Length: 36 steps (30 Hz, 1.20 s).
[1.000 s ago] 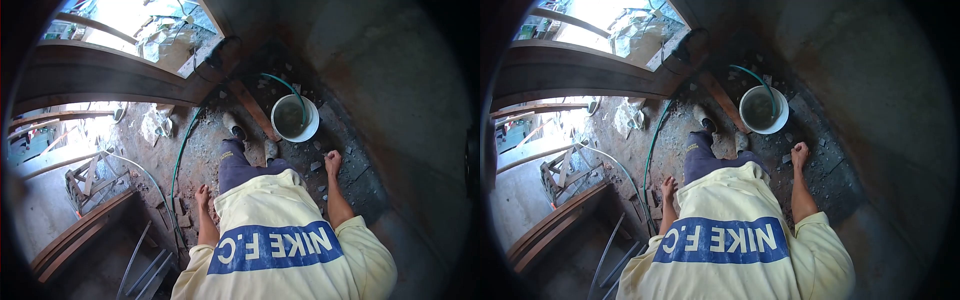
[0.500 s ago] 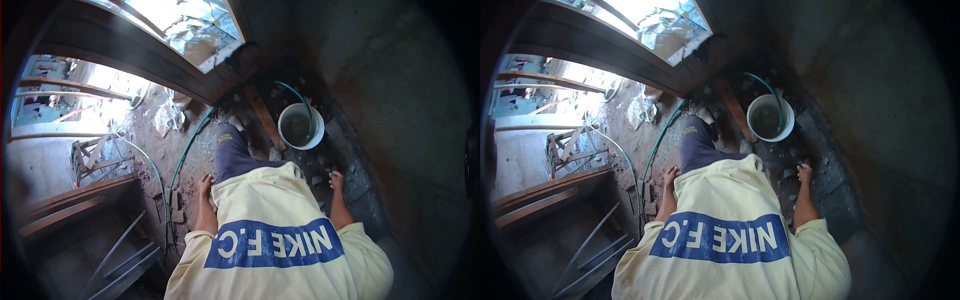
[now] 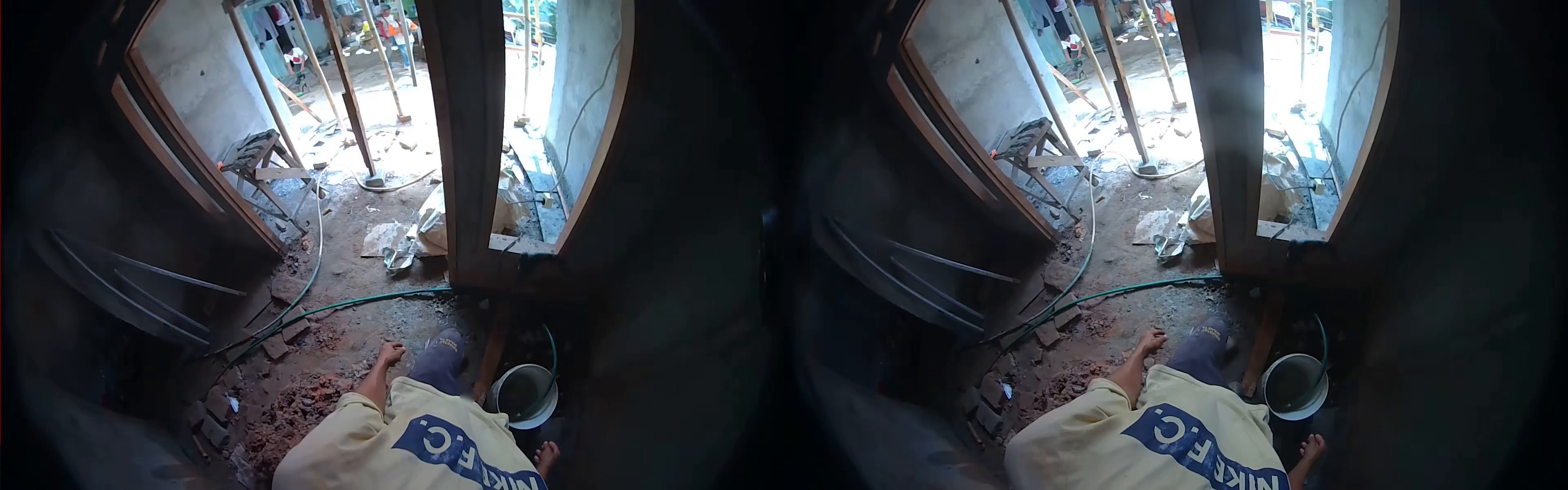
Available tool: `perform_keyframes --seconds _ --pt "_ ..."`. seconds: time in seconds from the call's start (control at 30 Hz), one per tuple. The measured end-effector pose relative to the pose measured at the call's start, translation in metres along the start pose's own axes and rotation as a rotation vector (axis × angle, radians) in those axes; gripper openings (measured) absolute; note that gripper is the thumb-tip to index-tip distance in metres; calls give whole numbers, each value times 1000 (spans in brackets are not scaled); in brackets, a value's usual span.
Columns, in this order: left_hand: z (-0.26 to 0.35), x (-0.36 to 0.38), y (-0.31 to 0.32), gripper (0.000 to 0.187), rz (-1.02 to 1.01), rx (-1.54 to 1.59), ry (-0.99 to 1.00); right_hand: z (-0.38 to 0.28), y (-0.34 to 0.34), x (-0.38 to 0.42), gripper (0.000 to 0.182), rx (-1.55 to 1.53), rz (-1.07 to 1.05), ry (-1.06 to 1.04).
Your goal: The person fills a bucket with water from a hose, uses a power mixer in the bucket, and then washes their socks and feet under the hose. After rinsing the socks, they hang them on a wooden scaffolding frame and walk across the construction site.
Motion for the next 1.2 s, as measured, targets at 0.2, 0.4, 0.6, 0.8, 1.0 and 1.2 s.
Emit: perform_keyframes --seconds 0.2,0.4,0.6,0.8,1.0,1.2 --pt "-41 0 13 39 55 35 -23 -55 -14 -46 29 93 19 -97" --pt "-94 15 39 35 123 -17 -22 -164 -81 -123 32 69 3 -428" --pt "-122 59 92 61 267 39 -249 -380 -302 -171 47 -79 167 -1008" --pt "-126 63 121 35 572 401 -135 -451 -403 -94 45 -23 364 -698" --pt "-78 67 105 26 388 -194 -21 -371 -362 -34 44 316 469 -601" --pt "-115 66 96 25 371 -116 -262 -260 -306 34 29 364 577 -496"
Point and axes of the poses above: each hand's wrist, its own x-axis away from the middle knuckle, its own y-axis out of the palm, z = x × y, the point moved 6 cm from there along -x, towards the middle knuckle, and after that the axes turned 7 degrees about z, right-handed, at the moved point
